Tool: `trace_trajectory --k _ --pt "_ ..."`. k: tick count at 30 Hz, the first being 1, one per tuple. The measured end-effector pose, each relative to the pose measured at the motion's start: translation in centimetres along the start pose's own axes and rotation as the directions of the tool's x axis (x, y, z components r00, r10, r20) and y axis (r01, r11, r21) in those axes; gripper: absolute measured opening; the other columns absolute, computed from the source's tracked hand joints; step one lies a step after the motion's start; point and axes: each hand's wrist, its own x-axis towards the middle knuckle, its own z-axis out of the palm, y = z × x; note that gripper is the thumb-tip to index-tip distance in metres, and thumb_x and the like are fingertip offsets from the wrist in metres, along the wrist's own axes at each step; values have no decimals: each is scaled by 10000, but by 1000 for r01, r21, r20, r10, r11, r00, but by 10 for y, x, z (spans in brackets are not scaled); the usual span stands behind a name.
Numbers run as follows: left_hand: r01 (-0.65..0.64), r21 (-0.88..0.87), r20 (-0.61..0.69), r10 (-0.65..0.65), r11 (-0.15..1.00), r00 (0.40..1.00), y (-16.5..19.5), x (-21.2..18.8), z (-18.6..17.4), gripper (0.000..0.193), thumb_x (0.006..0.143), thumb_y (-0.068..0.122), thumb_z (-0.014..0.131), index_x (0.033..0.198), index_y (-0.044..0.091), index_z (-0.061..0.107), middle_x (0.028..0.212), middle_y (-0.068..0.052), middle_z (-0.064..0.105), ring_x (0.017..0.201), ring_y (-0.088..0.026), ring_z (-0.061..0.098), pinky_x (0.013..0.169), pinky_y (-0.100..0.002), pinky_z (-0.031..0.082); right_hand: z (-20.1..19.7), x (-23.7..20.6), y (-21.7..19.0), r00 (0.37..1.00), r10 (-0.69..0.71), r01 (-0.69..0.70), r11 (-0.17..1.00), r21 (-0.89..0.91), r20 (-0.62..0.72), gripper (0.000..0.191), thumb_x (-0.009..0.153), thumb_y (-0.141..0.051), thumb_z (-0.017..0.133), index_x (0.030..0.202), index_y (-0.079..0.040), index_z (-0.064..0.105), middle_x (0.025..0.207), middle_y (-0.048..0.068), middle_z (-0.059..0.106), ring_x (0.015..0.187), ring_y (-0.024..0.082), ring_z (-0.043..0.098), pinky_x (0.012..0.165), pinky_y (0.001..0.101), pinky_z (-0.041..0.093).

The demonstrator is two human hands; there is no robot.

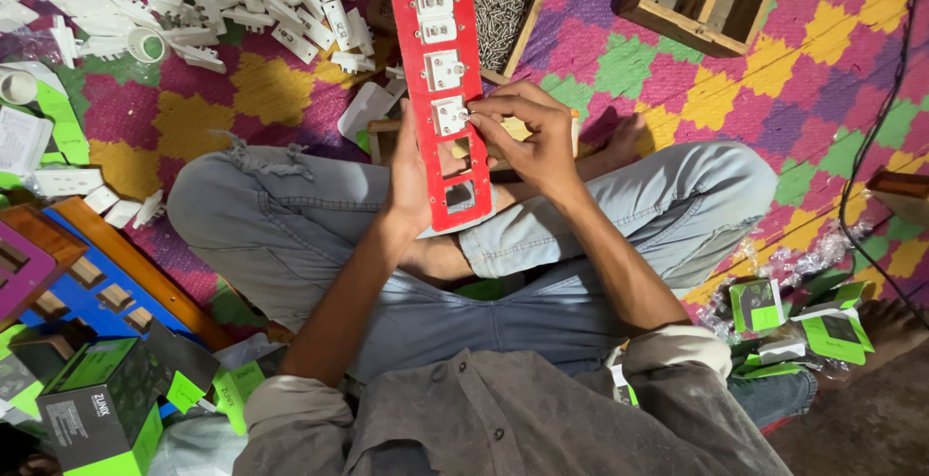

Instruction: The person sits on a mat and assembles a red plastic electrical socket strip by inserting white socket modules and securing them with screws. They repeatedly pick up screws from a wooden box, place them into the strip, and tighten them by hand.

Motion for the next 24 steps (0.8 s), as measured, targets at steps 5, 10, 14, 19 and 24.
trace_trajectory --k 5,10,14,19,24 --pt "2 27 -31 -1 1000 1000 -1 1 -1 760 1038 668 357 1502 73 451 1376 -136 582 1156 -263 639 938 -520 579 -2 0 0 997 -78 77 994 -80 -16 172 907 -11 824 1073 -13 779 1005 100 729 945 195 718 833 306 570" --pt "30 13 -60 -30 999 998 -1 -1 1 773 1023 676 360 1505 78 451 1373 -126 589 1153 -248 642 952 -512 583 -4 -2 0 996 -88 81 981 -177 -33 161 865 -51 869 995 -17 781 969 102 719 899 196 713 775 310 556" --pt "-8 -37 34 9 999 999 3 -2 2 767 1061 680 373 1499 57 469 1356 -137 599 1129 -270 643 942 -513 572 -3 -4 -4 1000 -18 17 996 -92 -8 165 849 -67 894 986 -37 808 992 73 697 884 193 705 757 316 548" --pt "16 -129 28 -12 991 1000 4 -3 1 732 1046 656 370 1490 82 466 1329 -141 606 1151 -286 646 994 -510 555 -5 -2 -12 992 -119 124 986 -110 49 392 771 -48 889 1126 50 754 1253 165 595 1087 306 617 892 399 531" --pt "-23 -132 54 30 991 998 5 -1 -4 703 1077 636 370 1487 74 476 1336 -153 614 1151 -299 634 983 -513 543 -4 1 -9 968 199 -230 947 222 152 190 852 -113 864 1021 -76 784 1418 116 581 1126 189 688 780 323 632"
